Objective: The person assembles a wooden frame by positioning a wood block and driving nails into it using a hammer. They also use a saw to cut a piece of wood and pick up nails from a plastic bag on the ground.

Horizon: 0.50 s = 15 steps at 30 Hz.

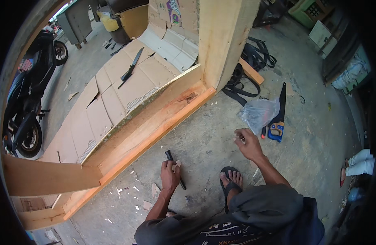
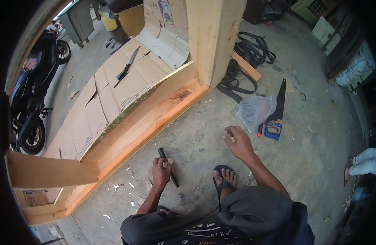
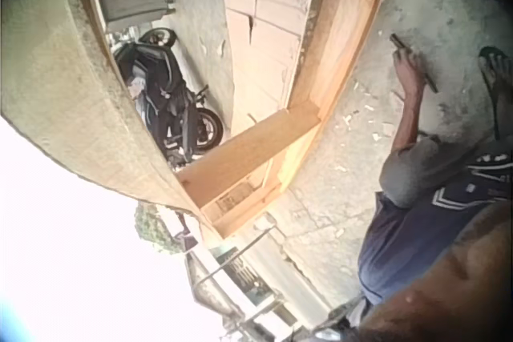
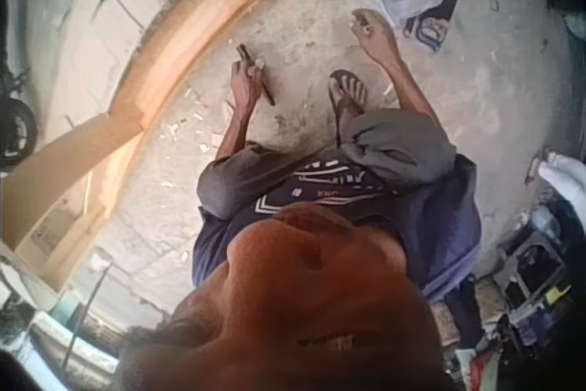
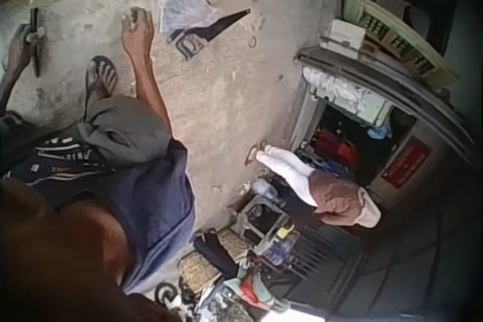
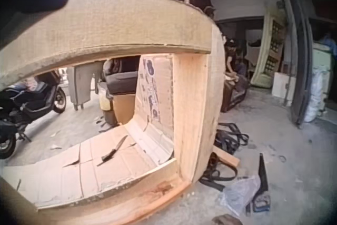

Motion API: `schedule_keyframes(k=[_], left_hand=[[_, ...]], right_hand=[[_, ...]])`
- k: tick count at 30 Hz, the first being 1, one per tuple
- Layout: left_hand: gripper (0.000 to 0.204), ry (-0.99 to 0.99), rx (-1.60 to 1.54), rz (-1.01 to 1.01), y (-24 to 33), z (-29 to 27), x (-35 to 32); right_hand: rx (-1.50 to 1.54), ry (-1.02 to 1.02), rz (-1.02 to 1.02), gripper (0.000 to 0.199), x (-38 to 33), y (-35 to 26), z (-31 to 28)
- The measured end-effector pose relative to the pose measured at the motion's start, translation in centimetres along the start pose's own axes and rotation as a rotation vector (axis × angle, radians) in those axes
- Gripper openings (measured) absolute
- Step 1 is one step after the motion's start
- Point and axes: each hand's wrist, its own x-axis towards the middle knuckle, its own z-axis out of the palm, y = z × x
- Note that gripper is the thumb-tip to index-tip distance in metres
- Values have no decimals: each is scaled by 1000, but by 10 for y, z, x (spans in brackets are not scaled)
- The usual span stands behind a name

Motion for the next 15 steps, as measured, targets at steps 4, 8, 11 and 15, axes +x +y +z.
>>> schedule_keyframes(k=[4, 8, 11, 15], left_hand=[[25, -212, 165, 44, -2, 47, -10], [29, -232, 187, 234, 1, 46, -37], [29, -302, 124, 171, -11, 37, -43], [26, -346, 73, 43, -21, 21, -47]], right_hand=[[171, -684, -32, 68, -43, 19, 127], [-146, -587, -13, 78, -58, -5, 159], [-242, -530, -15, 82, -50, -5, 157], [-250, -446, -12, 80, -54, 6, 169]])
